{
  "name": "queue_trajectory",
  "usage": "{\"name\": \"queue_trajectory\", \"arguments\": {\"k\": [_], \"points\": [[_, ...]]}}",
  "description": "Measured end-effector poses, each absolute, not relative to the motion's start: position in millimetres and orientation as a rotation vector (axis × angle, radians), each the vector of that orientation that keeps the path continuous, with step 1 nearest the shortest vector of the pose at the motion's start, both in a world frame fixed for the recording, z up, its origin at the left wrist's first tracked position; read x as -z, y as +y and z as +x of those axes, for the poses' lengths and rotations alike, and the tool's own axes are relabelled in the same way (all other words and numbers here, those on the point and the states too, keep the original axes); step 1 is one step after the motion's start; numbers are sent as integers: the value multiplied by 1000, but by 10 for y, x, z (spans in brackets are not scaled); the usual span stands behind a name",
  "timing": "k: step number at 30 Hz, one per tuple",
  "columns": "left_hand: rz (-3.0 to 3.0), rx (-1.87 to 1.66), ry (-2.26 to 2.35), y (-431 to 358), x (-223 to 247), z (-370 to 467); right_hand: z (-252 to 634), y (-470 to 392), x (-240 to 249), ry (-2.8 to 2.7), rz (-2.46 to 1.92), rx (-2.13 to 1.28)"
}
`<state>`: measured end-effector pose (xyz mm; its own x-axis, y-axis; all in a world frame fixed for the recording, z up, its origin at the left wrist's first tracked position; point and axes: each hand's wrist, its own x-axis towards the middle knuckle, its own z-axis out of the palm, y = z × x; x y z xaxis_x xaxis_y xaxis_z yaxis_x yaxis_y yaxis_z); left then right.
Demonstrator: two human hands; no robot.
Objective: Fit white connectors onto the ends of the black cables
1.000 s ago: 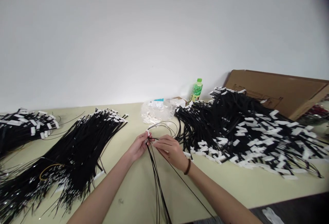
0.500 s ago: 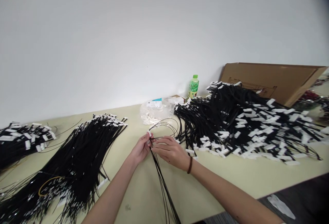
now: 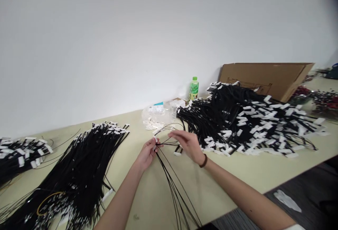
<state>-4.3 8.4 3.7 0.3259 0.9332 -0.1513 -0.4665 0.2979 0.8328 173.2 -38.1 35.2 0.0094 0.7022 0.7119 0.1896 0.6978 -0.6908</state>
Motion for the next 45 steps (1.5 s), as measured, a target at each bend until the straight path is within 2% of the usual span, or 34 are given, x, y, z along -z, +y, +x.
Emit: {"name": "queue_trajectory", "arguments": {"k": [5,10,16,21,30,45], "points": [[847,-1026,777,63,-51,-30,2057,-297,-606,-956,-639,-779],[947,-978,769,31,-95,-11,2359,-229,-694,-809,-711,-557],[1060,-937,756,12,-120,-6,2117,-332,-598,-1424,-966,15],[1096,-921,749,18,-111,-2,1851,-332,-439,-1812,-918,256],[1148,-921,738,-2,-132,20,1783,-298,-351,-1967,-941,475],[1217,-903,734,-9,-115,33,1784,-319,-357,-2026,-940,491]]}}
